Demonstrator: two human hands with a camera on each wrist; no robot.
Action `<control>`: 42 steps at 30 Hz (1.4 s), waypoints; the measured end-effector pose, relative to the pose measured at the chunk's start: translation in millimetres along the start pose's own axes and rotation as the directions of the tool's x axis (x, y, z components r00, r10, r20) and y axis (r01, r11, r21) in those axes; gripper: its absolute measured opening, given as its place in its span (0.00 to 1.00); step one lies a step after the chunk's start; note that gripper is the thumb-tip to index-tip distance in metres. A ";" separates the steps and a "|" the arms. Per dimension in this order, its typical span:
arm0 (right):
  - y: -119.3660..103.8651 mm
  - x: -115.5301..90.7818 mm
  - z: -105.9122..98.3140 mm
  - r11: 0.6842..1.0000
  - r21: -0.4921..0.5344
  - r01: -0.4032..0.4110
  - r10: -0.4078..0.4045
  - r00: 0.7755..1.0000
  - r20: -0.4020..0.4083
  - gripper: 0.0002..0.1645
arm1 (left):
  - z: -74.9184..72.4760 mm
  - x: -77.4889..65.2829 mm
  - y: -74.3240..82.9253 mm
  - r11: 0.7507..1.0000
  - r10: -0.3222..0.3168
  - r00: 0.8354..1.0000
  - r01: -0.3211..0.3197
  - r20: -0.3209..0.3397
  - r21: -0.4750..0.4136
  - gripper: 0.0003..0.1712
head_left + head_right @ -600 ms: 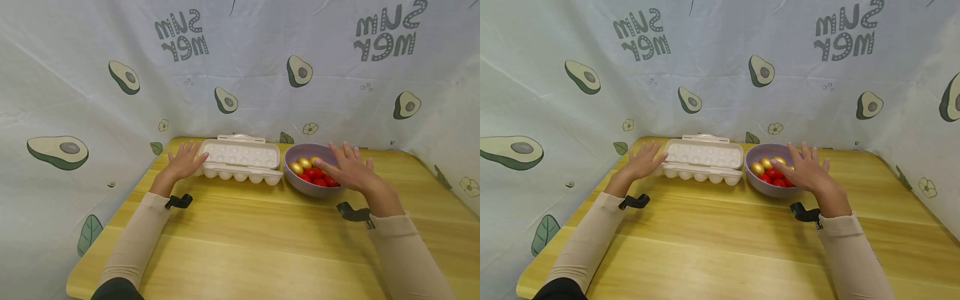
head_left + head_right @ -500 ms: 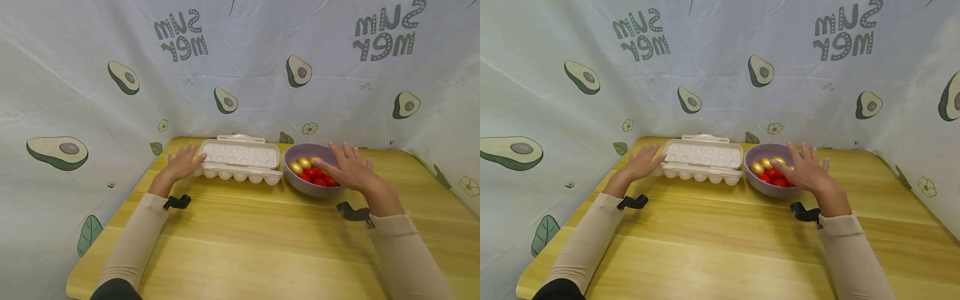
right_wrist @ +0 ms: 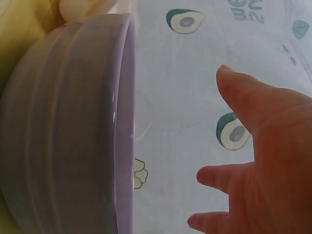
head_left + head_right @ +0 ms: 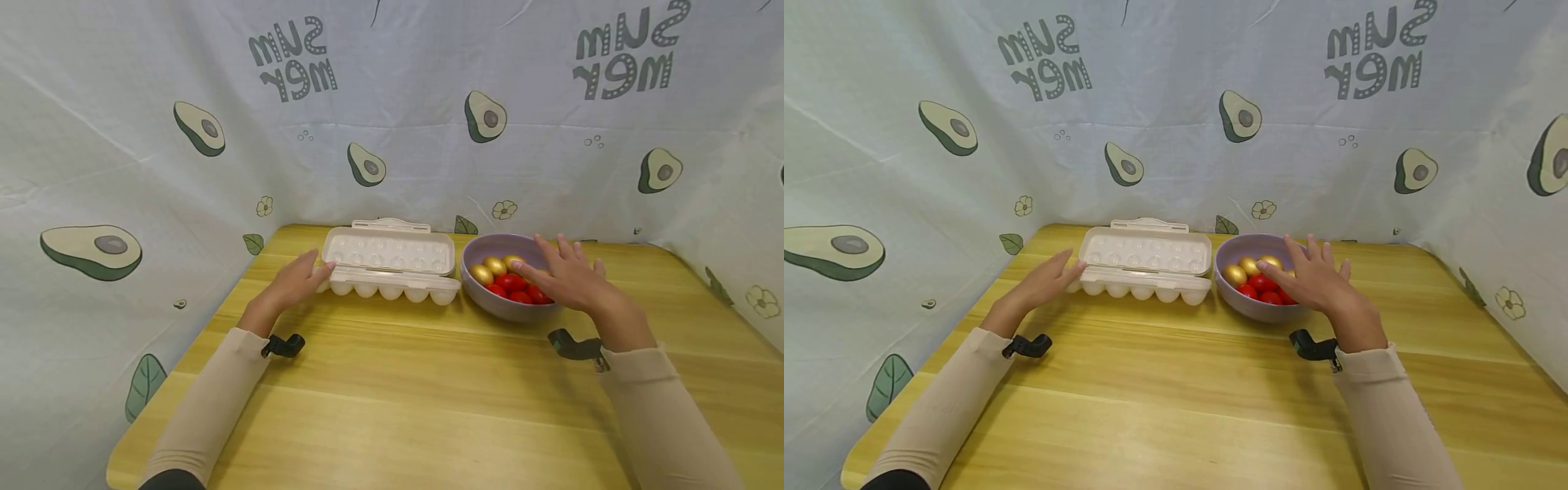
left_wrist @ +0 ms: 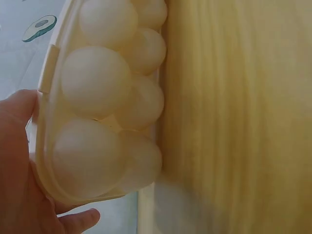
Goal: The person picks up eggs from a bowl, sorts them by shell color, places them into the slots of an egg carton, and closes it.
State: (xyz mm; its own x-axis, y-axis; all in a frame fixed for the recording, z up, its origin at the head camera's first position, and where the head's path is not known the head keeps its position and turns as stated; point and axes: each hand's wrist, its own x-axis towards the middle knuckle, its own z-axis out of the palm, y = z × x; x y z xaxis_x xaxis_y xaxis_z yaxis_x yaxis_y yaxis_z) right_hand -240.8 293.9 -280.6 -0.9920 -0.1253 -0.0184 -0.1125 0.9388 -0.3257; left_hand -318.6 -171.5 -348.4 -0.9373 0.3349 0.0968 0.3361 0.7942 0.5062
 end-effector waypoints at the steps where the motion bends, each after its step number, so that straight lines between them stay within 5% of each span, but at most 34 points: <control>1: 0.0 -0.2 0.1 1.000 0.005 0.000 0.000 1.000 0.003 0.55 | 1.4 -1.2 -1.2 0.999 0.023 1.000 -0.024 -0.004 -0.029 0.44; 9: 0.2 0.9 2.1 1.000 -0.010 0.026 -0.026 1.000 -0.001 0.53 | 13.7 -14.2 -6.8 0.959 0.189 0.978 -0.204 -0.090 -0.198 0.33; 17: 3.6 3.2 4.3 0.998 0.007 0.055 -0.055 0.998 -0.009 0.51 | 21.6 -25.2 -7.7 0.984 0.068 0.996 -0.076 -0.051 -0.161 0.46; 22: 5.1 5.5 4.5 0.996 0.047 0.082 -0.081 0.996 -0.029 0.50 | 25.7 -26.6 -11.9 0.985 0.046 0.998 -0.051 -0.034 -0.166 0.49; 32: 6.0 13.4 5.7 0.966 0.175 0.189 -0.170 0.979 -0.114 0.44 | 33.9 -33.2 -16.6 0.982 0.055 0.996 -0.066 -0.068 -0.177 0.51; 42: 11.4 14.5 6.0 0.963 0.228 0.145 -0.128 0.988 -0.087 0.43 | 40.6 -34.8 -20.2 0.974 0.084 0.992 -0.102 -0.095 -0.203 0.50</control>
State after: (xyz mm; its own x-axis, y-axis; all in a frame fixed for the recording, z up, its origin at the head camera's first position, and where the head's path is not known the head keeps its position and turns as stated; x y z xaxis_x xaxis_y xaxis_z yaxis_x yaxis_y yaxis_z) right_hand -256.1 300.9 -290.3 -0.9706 -0.2163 0.1053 -0.2387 0.8128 -0.5314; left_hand -289.0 -178.6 -396.8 -0.9104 0.3509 0.2194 0.4037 0.6363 0.6574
